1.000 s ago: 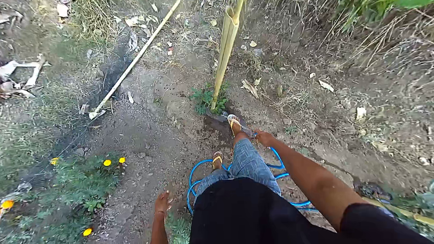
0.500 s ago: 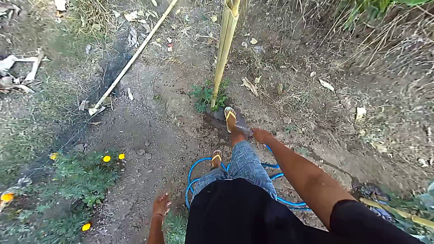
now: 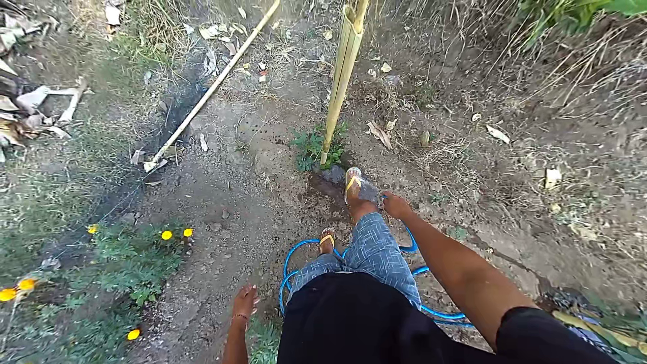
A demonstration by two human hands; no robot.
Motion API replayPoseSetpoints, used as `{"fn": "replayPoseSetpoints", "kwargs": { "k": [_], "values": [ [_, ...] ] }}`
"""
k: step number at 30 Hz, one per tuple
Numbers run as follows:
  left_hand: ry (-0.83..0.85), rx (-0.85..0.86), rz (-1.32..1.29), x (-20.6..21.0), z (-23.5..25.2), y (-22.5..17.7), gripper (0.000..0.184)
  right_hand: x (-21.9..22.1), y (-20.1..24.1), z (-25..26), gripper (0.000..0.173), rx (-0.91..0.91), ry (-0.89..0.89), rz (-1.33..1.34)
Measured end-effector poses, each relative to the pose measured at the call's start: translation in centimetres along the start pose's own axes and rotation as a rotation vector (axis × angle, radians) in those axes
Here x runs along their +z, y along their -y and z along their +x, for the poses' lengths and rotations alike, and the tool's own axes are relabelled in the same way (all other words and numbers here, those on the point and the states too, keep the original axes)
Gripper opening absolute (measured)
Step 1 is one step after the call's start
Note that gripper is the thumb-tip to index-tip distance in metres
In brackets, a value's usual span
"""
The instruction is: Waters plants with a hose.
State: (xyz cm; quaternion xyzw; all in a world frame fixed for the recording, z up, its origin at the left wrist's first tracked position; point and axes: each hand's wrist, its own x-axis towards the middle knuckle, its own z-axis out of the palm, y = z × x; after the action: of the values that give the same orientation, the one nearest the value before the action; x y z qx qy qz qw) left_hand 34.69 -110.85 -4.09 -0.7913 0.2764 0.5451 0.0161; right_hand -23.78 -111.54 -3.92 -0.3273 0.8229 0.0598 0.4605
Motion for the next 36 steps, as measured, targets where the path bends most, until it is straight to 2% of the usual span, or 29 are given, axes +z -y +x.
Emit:
{"fn": "replayPoseSetpoints", "kwargs": {
  "k": [5, 10, 18, 25, 29, 36],
  "values": [
    [0.004, -0.037, 0.032, -0.6, -0.1, 1.2, 0.042, 0.2, -0.4, 0.7, 0.045, 0.016, 0.018, -0.003],
    [-0.011, -0.056, 0.071, -1.3, -0.5, 0.7, 0.042, 0.7, -1.0, 0.8, 0.046, 0.049, 0.022, 0.047],
    [-0.008, -0.015, 0.14, -0.5, 1.3, -2.1, 0.042, 2.3, -1.5, 0.3, 0.047, 0.033, 0.055, 0.075],
    [0.025, 0.035, 0.165, 1.4, 0.8, -4.8, 0.039, 2.3, -1.0, 0.4, 0.047, 0.055, 0.054, 0.086],
    [0.025, 0.031, 0.134, 1.1, 0.5, -4.2, 0.04, 2.5, -0.7, 0.0, 0.047, 0.052, 0.059, 0.072],
    [0.007, -0.033, 0.135, 0.1, 0.4, -0.7, 0.042, 3.1, -0.9, -0.2, 0.046, 0.023, 0.053, 0.077]
  ]
}}
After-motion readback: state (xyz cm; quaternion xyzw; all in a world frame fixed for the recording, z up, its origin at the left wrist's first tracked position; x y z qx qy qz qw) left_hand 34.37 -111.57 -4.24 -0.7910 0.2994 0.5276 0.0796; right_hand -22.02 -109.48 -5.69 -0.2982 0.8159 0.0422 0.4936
